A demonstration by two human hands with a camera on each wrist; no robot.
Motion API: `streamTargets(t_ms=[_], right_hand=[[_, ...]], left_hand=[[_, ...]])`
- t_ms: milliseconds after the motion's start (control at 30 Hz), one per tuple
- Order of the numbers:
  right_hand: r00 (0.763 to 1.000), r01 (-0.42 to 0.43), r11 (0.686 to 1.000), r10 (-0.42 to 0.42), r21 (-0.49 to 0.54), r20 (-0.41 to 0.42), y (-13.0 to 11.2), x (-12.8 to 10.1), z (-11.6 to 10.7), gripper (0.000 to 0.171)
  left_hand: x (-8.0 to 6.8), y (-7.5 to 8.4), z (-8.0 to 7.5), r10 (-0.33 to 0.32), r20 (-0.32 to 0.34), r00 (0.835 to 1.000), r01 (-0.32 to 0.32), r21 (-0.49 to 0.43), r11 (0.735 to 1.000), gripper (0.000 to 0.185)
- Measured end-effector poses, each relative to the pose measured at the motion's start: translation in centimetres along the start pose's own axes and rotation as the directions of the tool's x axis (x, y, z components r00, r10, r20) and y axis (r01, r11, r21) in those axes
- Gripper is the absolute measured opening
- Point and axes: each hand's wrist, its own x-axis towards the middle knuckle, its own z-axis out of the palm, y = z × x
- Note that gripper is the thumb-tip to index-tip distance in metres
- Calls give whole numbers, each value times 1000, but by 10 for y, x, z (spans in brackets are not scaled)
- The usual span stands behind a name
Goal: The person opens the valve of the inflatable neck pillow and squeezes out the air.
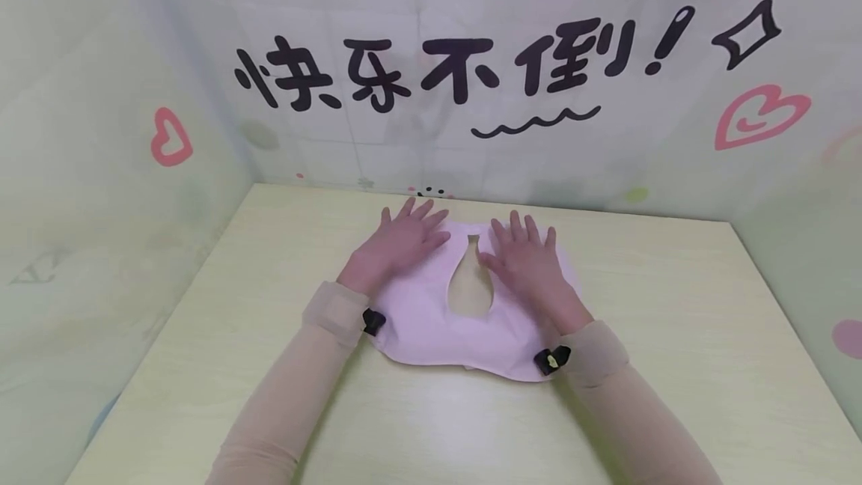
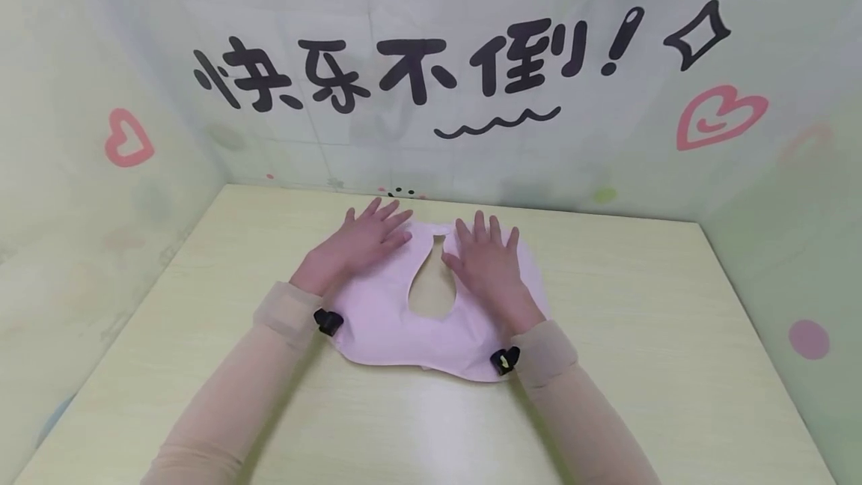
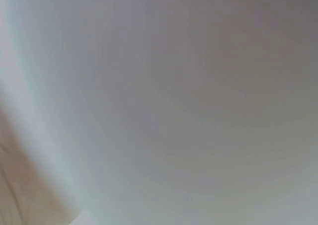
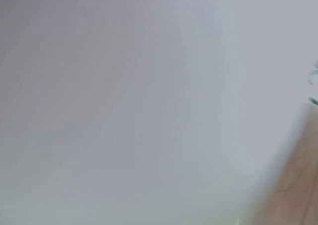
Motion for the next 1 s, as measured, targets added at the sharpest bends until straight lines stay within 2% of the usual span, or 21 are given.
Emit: streamTargets(t_ms=[133, 233, 467, 700, 1000], right_hand=[[999, -24, 1000, 24, 13, -34, 0, 0, -21, 73], [999, -11, 1000, 12, 29, -30, 1, 5, -27, 72], [998, 41, 999, -43, 36, 47, 4, 22, -5, 70], [996, 36, 996, -43, 81, 84, 8, 23, 8, 69], [994, 40, 996, -47, 78, 100, 9, 23, 14, 67]], left_hand=[[4, 1, -11, 9, -38, 999, -7, 33, 999, 61], [10, 2, -12, 17, -24, 1000, -16, 42, 999, 61], [21, 3, -4, 28, 63, 998, -27, -16, 999, 59], [23, 1, -1, 24, 141, 990, -9, -108, 994, 62], [25, 1, 6, 8, 190, 982, 10, -94, 996, 65]])
